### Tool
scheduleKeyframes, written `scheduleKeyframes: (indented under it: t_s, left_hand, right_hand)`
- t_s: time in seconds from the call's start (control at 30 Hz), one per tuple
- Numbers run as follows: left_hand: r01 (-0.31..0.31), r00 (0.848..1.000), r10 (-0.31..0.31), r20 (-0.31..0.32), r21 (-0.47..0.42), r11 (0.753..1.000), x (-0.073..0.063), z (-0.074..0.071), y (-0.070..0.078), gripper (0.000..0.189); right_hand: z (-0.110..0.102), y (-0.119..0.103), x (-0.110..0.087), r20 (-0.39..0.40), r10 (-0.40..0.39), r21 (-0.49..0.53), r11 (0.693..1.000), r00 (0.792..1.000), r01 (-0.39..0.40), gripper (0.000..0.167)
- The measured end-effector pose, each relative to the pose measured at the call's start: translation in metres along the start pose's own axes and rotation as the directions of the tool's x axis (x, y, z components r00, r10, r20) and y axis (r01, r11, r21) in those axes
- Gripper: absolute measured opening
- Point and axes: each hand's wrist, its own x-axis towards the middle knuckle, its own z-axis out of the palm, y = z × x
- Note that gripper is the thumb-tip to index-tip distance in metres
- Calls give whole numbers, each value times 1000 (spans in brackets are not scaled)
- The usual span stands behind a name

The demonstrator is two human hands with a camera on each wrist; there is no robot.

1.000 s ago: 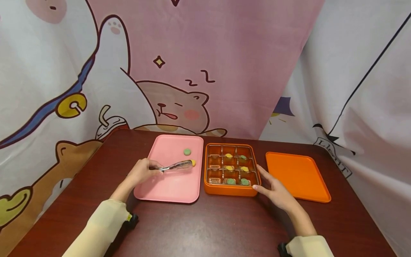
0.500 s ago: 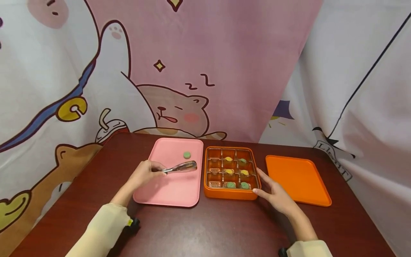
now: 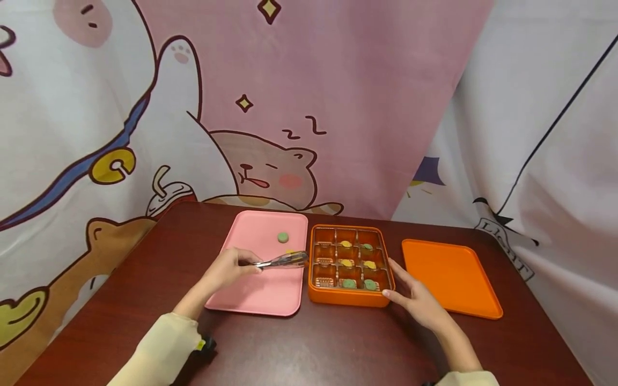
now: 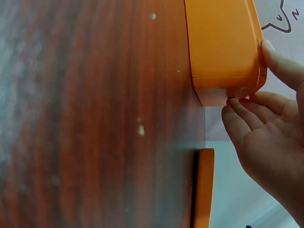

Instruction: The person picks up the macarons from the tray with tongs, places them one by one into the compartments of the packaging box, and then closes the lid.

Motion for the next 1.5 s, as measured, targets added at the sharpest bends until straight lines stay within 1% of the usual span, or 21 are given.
scheduleKeyframes:
  t_s: [0.2,0.3,0.47,0.63,0.73,0.8,0.9,0.97,1.1,1.2,1.33,1.5]
  left_hand:
    - [-57,998,59,38,-47,997,0,11,6,8]
    - [-70,996,73,49,-64,996,-1,15,8,8]
    - [-52,996,58,66,-97,994,-3,21,12,8]
    - [-55,996,63,68,-111,992,-5,24,14,7]
    - [-51,995,59,80,-102,993,-6,25,14,6]
    - [-46,996,52,73,-85,995,-6,25,14,5]
    - [-45,997,49,56,-70,997,-3,23,16,5]
    - [-54,997,58,52,-68,996,1,21,19,5]
    - [-84,994,89,68,-67,994,8,22,26,7]
    - [-95,993,99,70,-68,993,11,24,29,7]
    - [-88,993,94,76,-79,993,12,28,32,10]
    - [-77,993,83,82,-75,994,15,32,37,11]
  right_hand:
    - [-1,1,-5,-2,14,14,1000,1000,-14,75]
    - [-1,2,-7,-1,22,12,1000,1000,-22,75]
    - [0,1,-10,-1,28,-2,1000,1000,-28,74]
    - [3,0,-10,-9,27,-2,1000,1000,-27,75]
    - [5,0,-9,-8,27,4,1000,1000,-27,75]
    - [5,-1,-7,-2,16,5,1000,1000,-16,75]
    - [4,-2,-2,-2,-3,16,1000,1000,3,74]
    - [3,-3,0,-3,-12,18,1000,1000,12,74]
    - [-1,-4,1,-12,-6,25,1000,1000,7,74]
    - [-2,-3,1,-11,-5,28,1000,1000,5,75]
    - [-1,-4,0,-3,1,30,1000,1000,-1,75]
    - [-1,-4,-1,-7,18,-7,1000,1000,-18,75]
